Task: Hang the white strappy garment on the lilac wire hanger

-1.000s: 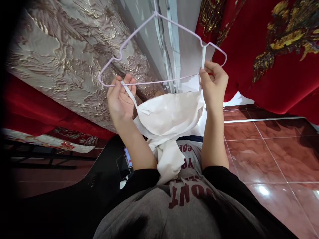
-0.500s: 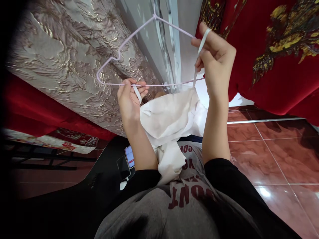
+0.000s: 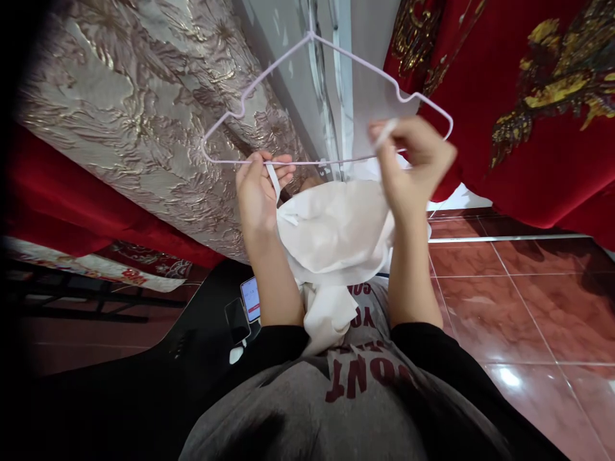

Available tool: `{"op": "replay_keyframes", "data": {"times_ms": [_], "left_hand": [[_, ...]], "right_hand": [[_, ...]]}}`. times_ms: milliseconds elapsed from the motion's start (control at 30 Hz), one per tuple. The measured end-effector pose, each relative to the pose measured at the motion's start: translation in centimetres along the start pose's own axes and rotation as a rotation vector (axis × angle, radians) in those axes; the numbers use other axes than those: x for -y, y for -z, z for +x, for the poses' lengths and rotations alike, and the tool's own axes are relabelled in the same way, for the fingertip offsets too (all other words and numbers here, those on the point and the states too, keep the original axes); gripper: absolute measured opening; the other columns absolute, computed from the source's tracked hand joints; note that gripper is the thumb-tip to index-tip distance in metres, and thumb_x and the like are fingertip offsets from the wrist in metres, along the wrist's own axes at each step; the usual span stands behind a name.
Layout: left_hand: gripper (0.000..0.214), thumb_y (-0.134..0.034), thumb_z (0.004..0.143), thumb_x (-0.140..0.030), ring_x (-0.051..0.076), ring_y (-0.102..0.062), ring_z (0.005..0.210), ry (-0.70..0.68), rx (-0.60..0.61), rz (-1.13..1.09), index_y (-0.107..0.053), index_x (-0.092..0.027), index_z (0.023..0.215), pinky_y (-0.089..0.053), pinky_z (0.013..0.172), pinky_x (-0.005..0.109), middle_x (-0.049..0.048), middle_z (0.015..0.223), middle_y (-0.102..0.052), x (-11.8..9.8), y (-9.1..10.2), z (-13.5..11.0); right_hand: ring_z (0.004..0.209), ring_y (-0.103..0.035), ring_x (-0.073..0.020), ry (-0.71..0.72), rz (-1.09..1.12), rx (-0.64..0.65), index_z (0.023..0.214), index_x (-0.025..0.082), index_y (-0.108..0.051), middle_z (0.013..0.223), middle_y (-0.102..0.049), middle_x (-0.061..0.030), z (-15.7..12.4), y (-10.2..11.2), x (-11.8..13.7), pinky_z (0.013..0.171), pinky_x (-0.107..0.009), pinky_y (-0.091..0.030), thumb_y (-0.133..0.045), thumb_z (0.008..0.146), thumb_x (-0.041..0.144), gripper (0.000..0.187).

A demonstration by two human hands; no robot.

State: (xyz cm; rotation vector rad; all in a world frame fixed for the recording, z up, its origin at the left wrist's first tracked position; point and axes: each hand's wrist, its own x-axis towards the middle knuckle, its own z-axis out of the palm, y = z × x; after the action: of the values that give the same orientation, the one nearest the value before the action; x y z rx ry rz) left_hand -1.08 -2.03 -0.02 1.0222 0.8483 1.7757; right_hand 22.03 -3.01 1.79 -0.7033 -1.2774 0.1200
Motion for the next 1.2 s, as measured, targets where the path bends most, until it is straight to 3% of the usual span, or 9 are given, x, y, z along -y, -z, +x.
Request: {"op": "replay_keyframes", "data": {"times_ms": [100, 200, 300, 467, 700, 833, 933, 1067, 1200], "left_hand": [[0.025, -0.063, 0.105, -0.044, 0.025, -0.078, 0.096, 0.007, -0.002, 0.018, -0.065, -0.025, 0.089, -0.063, 0.085, 0.032, 0.0068, 0.095, -0.079, 0.1, 0.3, 0.1], [0.031, -0.062, 0.102, -0.054, 0.028, -0.076, 0.110, 0.011, 0.050, 0.029, -0.065, -0.025, 0.093, -0.062, 0.092, 0.036, 0.0091, 0.101, -0.080, -0.1, 1.4, 0.4], [0.034, -0.048, 0.104, -0.054, 0.028, -0.075, 0.111, -0.033, -0.019, -0.016, -0.065, -0.023, 0.100, -0.059, 0.098, 0.040, 0.0099, 0.103, -0.081, -0.8, 2.8, 0.6], [0.023, -0.042, 0.096, -0.012, 0.019, -0.078, 0.095, -0.313, -0.327, 0.014, -0.061, -0.025, 0.099, -0.054, 0.105, 0.044, -0.0027, 0.090, -0.081, -2.2, 5.2, 0.6], [0.032, -0.075, 0.091, -0.011, 0.025, -0.074, 0.118, -0.677, -0.203, 0.240, -0.062, -0.028, 0.114, -0.052, 0.114, 0.044, -0.0033, 0.119, -0.073, -2.8, 6.8, 0.0], [0.046, -0.084, 0.093, -0.019, 0.028, -0.065, 0.134, -0.626, -0.178, 0.277, -0.055, -0.030, 0.127, -0.050, 0.117, 0.039, -0.0029, 0.153, -0.053, -4.3, 6.2, -0.5], [0.049, -0.084, 0.093, -0.016, 0.031, -0.061, 0.139, -0.546, -0.083, 0.292, -0.055, -0.028, 0.130, -0.049, 0.120, 0.039, -0.0037, 0.154, -0.050, -6.1, 4.8, 0.2], [0.036, -0.072, 0.093, 0.006, 0.021, -0.070, 0.117, -0.375, 0.134, 0.385, -0.064, -0.021, 0.115, -0.056, 0.112, 0.033, -0.0057, 0.125, -0.066, -8.2, 1.9, 2.7], [0.037, -0.047, 0.101, 0.015, 0.011, -0.064, 0.085, -0.264, 0.160, 0.449, -0.069, -0.016, 0.099, -0.055, 0.095, 0.021, -0.0050, 0.082, -0.064, -8.8, 0.1, 4.6]], "right_hand": [[0.108, -0.073, -0.0295, -0.071, -0.096, 0.434, 0.097, 0.029, -0.078, 0.109, -0.081, -0.0045, -0.8, -1.8, -0.4, 0.102, -0.052, -0.057, -0.075, 0.091, 0.031, 0.007], [0.110, -0.072, -0.0293, -0.068, -0.168, 0.578, 0.097, 0.029, -0.077, 0.111, -0.081, -0.0014, -1.1, -2.3, -1.5, 0.108, -0.055, -0.052, -0.074, 0.084, 0.020, 0.016], [0.105, -0.071, -0.0279, -0.075, -0.167, 0.564, 0.097, 0.029, -0.077, 0.107, -0.082, -0.0002, -1.0, -1.6, -2.0, 0.107, -0.056, -0.051, -0.074, 0.082, 0.016, 0.020], [0.100, -0.070, -0.0274, -0.112, -0.158, 0.554, 0.098, 0.029, -0.079, 0.104, -0.081, 0.0000, -0.4, -0.7, -1.6, 0.104, -0.056, -0.053, -0.078, 0.078, 0.015, 0.025], [0.104, -0.070, -0.0267, -0.133, -0.118, 0.567, 0.100, 0.030, -0.080, 0.104, -0.081, 0.0008, -0.6, -0.7, -1.5, 0.101, -0.054, -0.056, -0.077, 0.078, 0.017, 0.026], [0.101, -0.070, -0.0270, -0.139, -0.125, 0.543, 0.094, 0.029, -0.079, 0.101, -0.080, 0.0001, -0.5, -0.2, -1.2, 0.102, -0.055, -0.055, -0.078, 0.078, 0.016, 0.021], [0.104, -0.070, -0.0276, -0.146, -0.124, 0.537, 0.092, 0.029, -0.077, 0.104, -0.081, 0.0005, -0.5, -0.1, -0.9, 0.105, -0.057, -0.054, -0.077, 0.079, 0.017, 0.017], [0.101, -0.070, -0.0274, -0.154, -0.131, 0.522, 0.088, 0.029, -0.075, 0.099, -0.080, 0.0004, -0.5, 0.0, -0.5, 0.106, -0.058, -0.053, -0.077, 0.080, 0.018, 0.014], [0.099, -0.069, -0.0267, -0.142, -0.145, 0.510, 0.088, 0.029, -0.075, 0.098, -0.081, 0.0007, -0.4, 0.2, -0.6, 0.106, -0.057, -0.052, -0.077, 0.082, 0.020, 0.012]]}}
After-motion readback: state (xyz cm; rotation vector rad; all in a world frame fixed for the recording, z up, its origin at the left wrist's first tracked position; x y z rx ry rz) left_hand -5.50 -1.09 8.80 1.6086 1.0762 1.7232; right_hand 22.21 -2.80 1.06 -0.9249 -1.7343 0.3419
